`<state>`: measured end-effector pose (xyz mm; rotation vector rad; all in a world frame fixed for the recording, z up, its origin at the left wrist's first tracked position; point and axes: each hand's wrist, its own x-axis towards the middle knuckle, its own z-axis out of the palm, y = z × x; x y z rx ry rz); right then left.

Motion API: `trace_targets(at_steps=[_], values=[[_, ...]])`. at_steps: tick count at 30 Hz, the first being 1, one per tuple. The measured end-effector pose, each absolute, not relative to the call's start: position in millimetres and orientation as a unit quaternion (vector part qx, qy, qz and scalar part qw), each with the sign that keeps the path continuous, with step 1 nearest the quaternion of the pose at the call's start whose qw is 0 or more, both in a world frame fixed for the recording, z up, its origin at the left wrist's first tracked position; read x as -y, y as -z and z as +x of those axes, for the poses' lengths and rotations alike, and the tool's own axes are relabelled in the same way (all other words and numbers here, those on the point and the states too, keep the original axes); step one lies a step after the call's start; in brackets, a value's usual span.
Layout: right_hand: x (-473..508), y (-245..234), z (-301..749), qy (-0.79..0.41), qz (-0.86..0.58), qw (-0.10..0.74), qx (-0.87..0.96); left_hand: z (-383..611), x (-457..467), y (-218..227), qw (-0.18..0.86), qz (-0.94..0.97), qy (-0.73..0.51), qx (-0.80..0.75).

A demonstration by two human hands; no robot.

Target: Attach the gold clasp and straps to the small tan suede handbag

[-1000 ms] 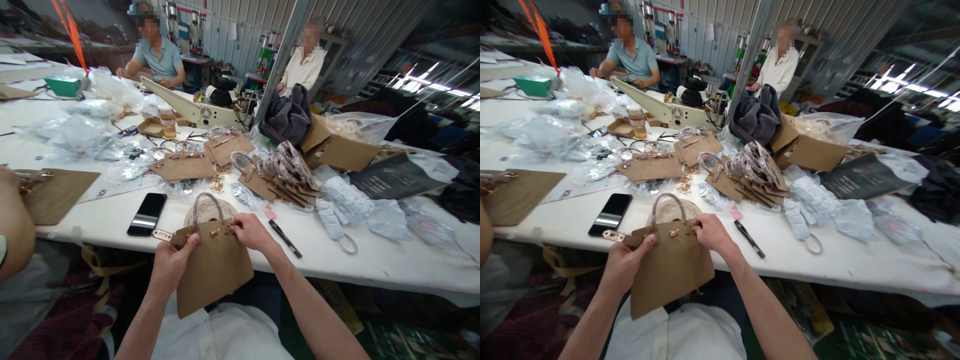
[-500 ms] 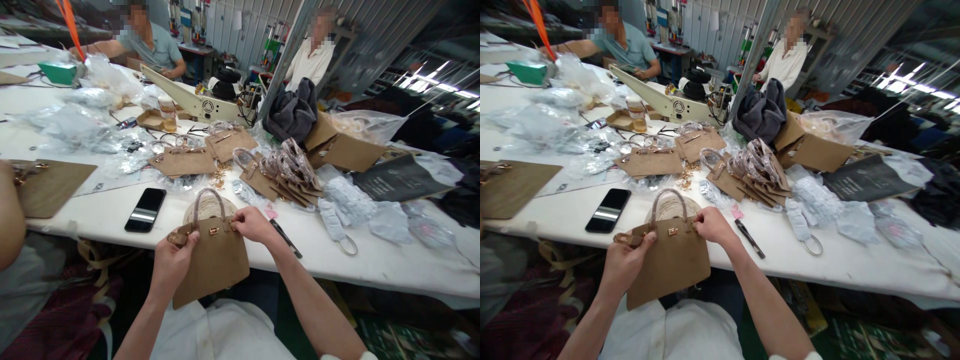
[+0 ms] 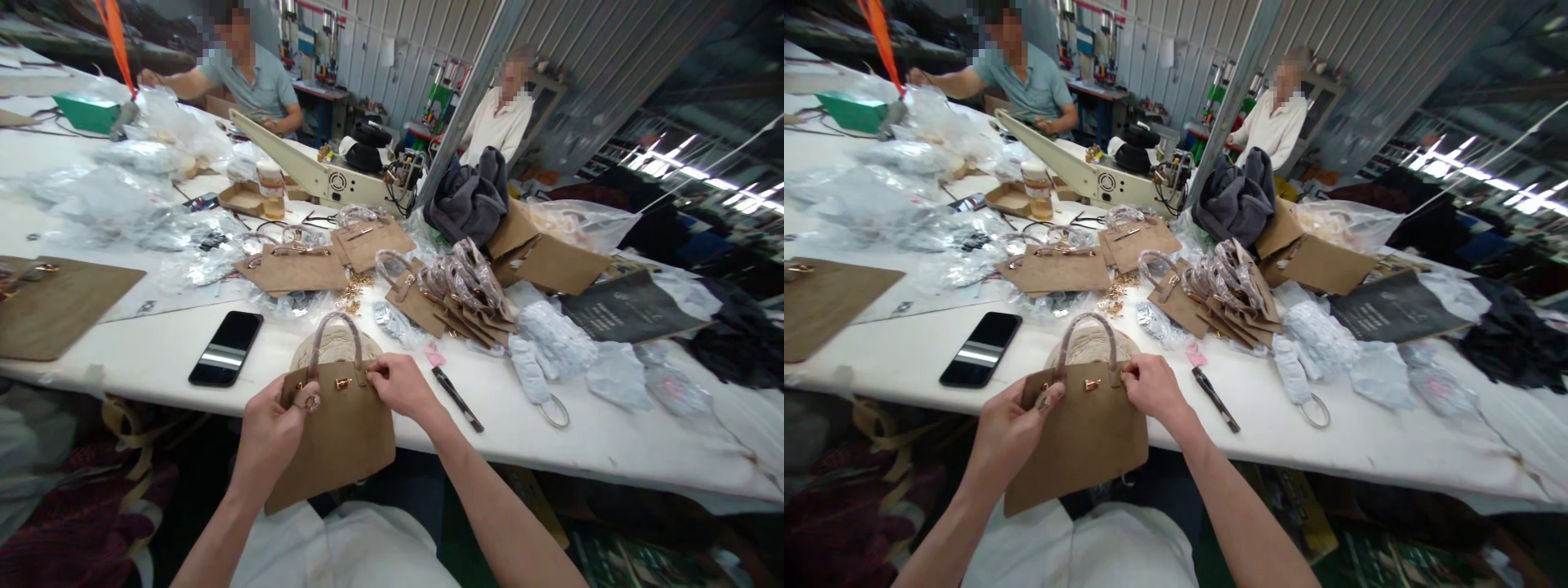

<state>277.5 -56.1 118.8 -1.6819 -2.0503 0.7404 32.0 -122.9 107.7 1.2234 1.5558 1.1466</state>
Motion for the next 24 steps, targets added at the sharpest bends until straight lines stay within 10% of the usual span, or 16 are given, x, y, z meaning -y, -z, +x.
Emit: trace_targets(at_steps=[14,24], values=[[102,-82,297,-0.295,-0.717,0.394,0.494,7,127,-87,0.628,0.256,-0.481,-0.556],[82,-82,285,-0.564,-0.586,0.479,0.33,21,128,-118,0.556,0.369,-0.461,-0.585]])
